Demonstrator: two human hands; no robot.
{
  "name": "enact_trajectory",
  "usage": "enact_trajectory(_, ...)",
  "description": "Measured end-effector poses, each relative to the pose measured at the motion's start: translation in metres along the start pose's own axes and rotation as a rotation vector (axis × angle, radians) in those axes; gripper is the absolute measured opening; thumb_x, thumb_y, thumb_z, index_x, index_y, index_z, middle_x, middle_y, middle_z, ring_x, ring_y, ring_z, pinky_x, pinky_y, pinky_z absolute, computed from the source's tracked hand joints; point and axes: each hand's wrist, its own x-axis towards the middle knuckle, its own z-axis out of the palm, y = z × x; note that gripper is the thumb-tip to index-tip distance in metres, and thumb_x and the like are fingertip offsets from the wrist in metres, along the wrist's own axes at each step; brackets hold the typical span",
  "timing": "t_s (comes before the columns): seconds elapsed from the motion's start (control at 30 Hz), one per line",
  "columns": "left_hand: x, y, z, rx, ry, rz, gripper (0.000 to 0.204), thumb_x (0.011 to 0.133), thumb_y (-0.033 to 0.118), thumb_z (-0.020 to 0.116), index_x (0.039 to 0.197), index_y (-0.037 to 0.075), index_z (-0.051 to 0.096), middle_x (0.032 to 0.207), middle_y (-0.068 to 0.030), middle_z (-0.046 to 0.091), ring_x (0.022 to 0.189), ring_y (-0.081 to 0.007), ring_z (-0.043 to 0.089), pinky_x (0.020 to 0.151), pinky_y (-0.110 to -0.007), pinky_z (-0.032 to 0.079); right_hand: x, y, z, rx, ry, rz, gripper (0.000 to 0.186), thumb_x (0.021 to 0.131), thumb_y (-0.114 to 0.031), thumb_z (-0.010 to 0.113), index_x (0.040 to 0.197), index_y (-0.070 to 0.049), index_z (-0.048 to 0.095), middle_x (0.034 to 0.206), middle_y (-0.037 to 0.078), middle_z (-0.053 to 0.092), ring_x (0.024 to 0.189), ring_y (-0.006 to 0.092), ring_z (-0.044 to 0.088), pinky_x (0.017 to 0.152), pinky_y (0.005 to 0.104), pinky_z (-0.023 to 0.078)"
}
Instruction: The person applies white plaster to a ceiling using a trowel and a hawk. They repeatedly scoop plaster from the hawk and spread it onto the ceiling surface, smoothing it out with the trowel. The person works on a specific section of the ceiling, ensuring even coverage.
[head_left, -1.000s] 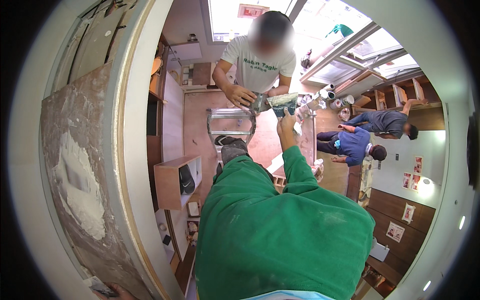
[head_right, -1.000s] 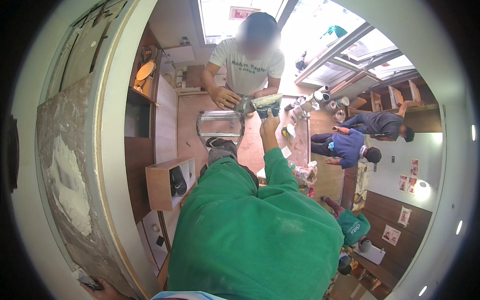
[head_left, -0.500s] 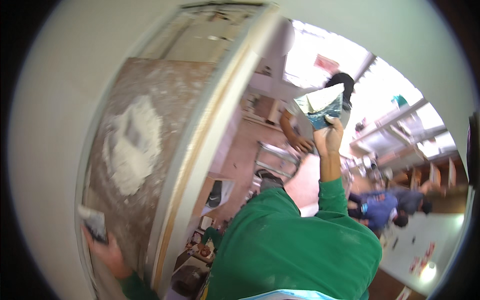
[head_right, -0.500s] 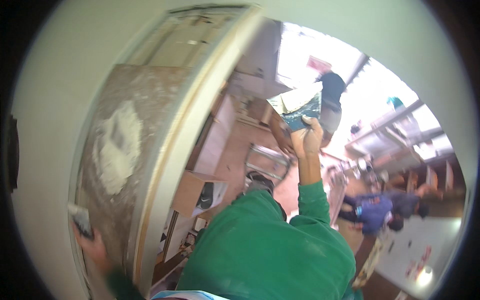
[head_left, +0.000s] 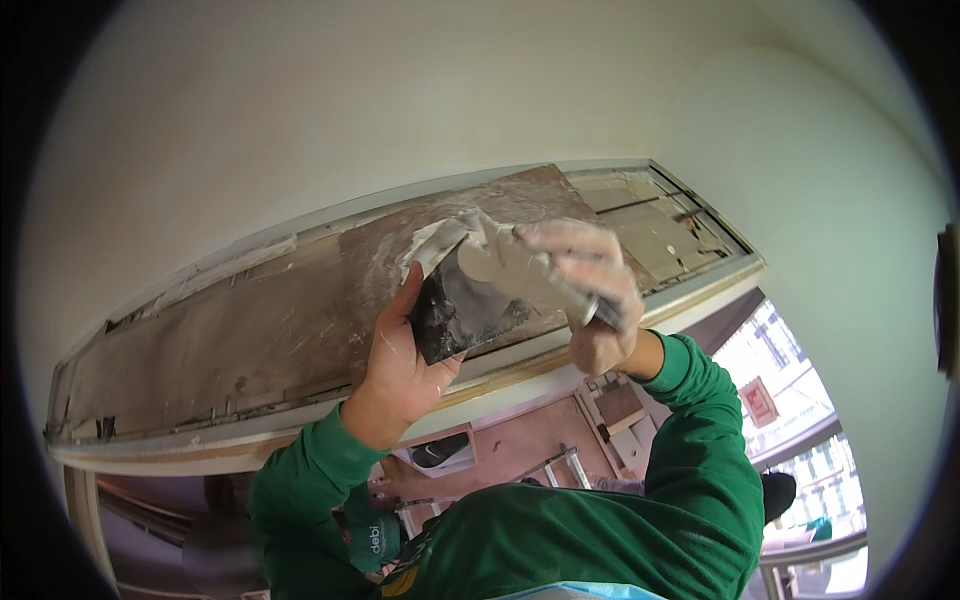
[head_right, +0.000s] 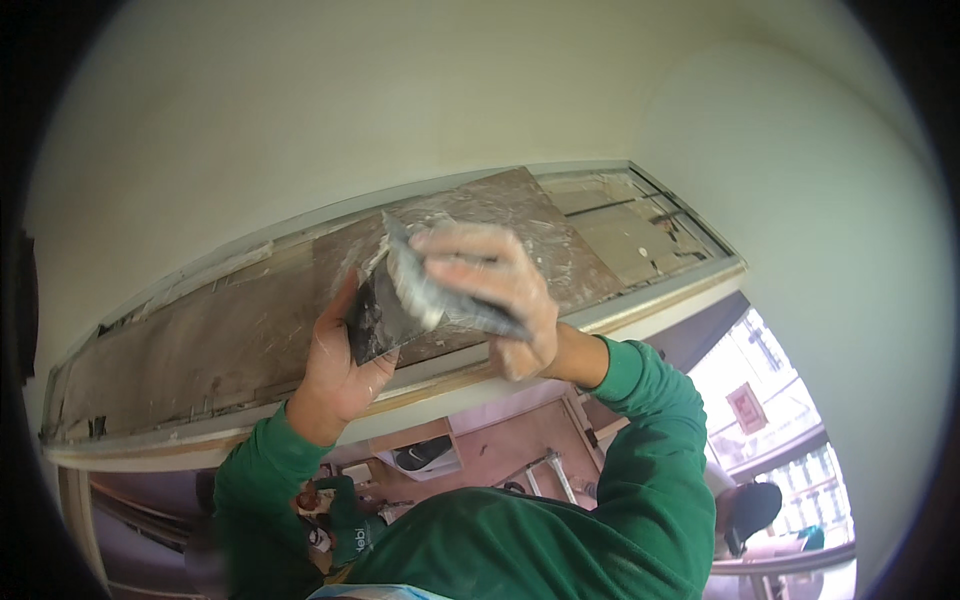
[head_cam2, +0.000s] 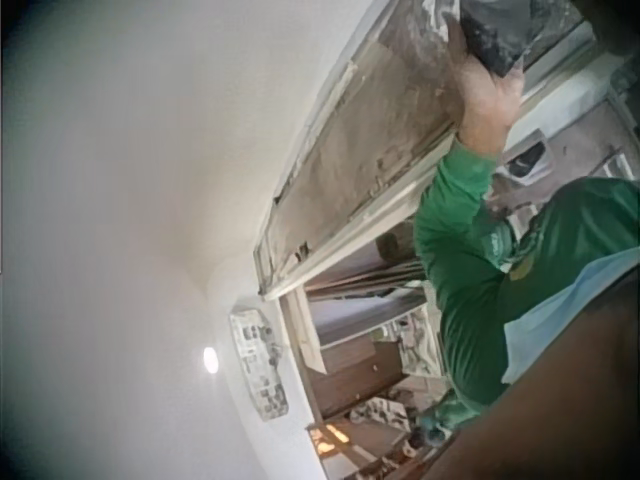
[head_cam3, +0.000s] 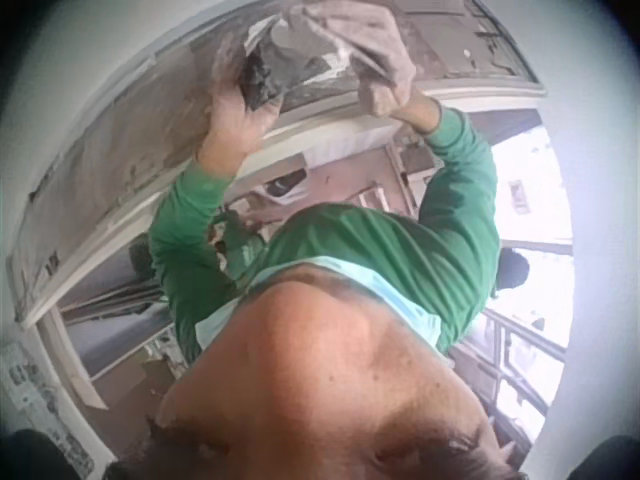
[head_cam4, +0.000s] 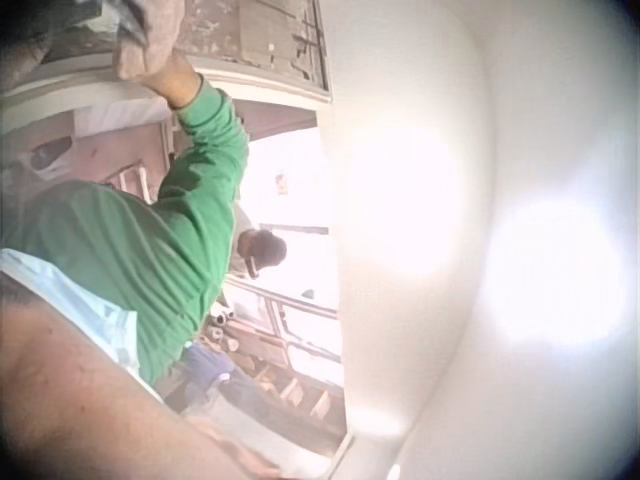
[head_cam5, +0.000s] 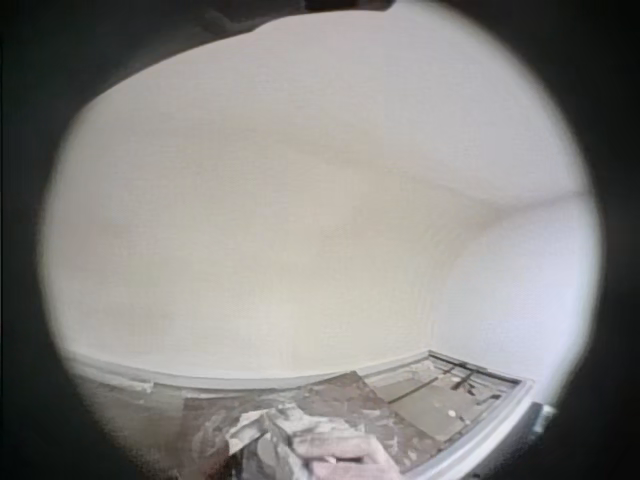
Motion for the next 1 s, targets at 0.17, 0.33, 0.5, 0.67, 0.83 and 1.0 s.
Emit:
enact_trajectory(0.17,-0.017,0.007,-0.009,0.026,-0.073,0.07,0.044,0.099,0.039,0.045,0.124,0.003,0.053,0.118,-0.0134,0.061,0.107,-0.0265,0.06,0.097,-0.042,0.047,-0.002,0.009,0.024,-0.004,-0.359,0.031,0.049,0.093,-0.035,0.045,0.128,-0.002,0.056,0.13,0.02,0.05,0.121,0.0368,0.048,0.104,0.0519,0.037)
enact_trajectory(0.33,-0.03,0.01,-0.014,0.295,0.016,0.293,0.046,0.097,0.041,0.047,0.124,0.004,0.054,0.119,-0.0094,0.062,0.107,-0.0229,0.061,0.097,-0.038,0.046,-0.001,0.03,0.028,-0.126,-0.557,0.112,0.052,0.077,-0.012,0.058,0.129,-0.007,0.055,0.131,0.016,0.05,0.121,0.0361,0.048,0.106,0.0524,0.035)
enact_trajectory(0.5,-0.032,0.028,-0.034,0.244,0.092,0.276,0.048,0.094,0.045,0.053,0.12,0.005,0.057,0.116,-0.0059,0.064,0.106,-0.0208,0.061,0.095,-0.036,0.046,-0.014,0.065,0.013,-0.343,-0.639,0.191,0.059,0.07,0.001,0.056,0.129,-0.007,0.055,0.13,0.015,0.05,0.122,0.036,0.045,0.105,0.0511,0.036)
enact_trajectory(0.67,-0.034,0.043,-0.035,0.299,0.304,0.382,0.052,0.093,0.048,0.053,0.121,0.005,0.056,0.12,-0.0058,0.061,0.111,-0.0205,0.058,0.101,-0.036,0.042,-0.041,0.08,0.008,-0.504,-0.368,0.47,0.041,0.085,-0.006,0.049,0.127,-0.002,0.052,0.123,0.016,0.052,0.113,0.0323,0.047,0.099,0.0407,0.038)
enact_trajectory(0.83,-0.007,0.04,-0.057,0.188,0.46,0.501,0.052,0.096,0.048,0.048,0.124,0.004,0.053,0.124,-0.0064,0.059,0.116,-0.02,0.055,0.106,-0.035,0.038,-0.031,0.061,0.037,0.094,0.321,0.907,0.034,0.101,-0.023,0.043,0.119,0.005,0.05,0.102,0.01,0.057,0.094,0.0161,0.05,0.085,0.0274,0.04)
enact_trajectory(1.0,0.013,0.025,-0.047,0.176,0.389,0.53,0.052,0.096,0.049,0.046,0.124,0.006,0.052,0.124,-0.0045,0.058,0.114,-0.019,0.055,0.104,-0.033,0.04,-0.021,0.041,0.07,0.055,0.528,0.737,0.039,0.102,-0.027,0.042,0.123,0.006,0.044,0.102,0.008,0.053,0.091,0.0122,0.047,0.083,0.0259,0.039)
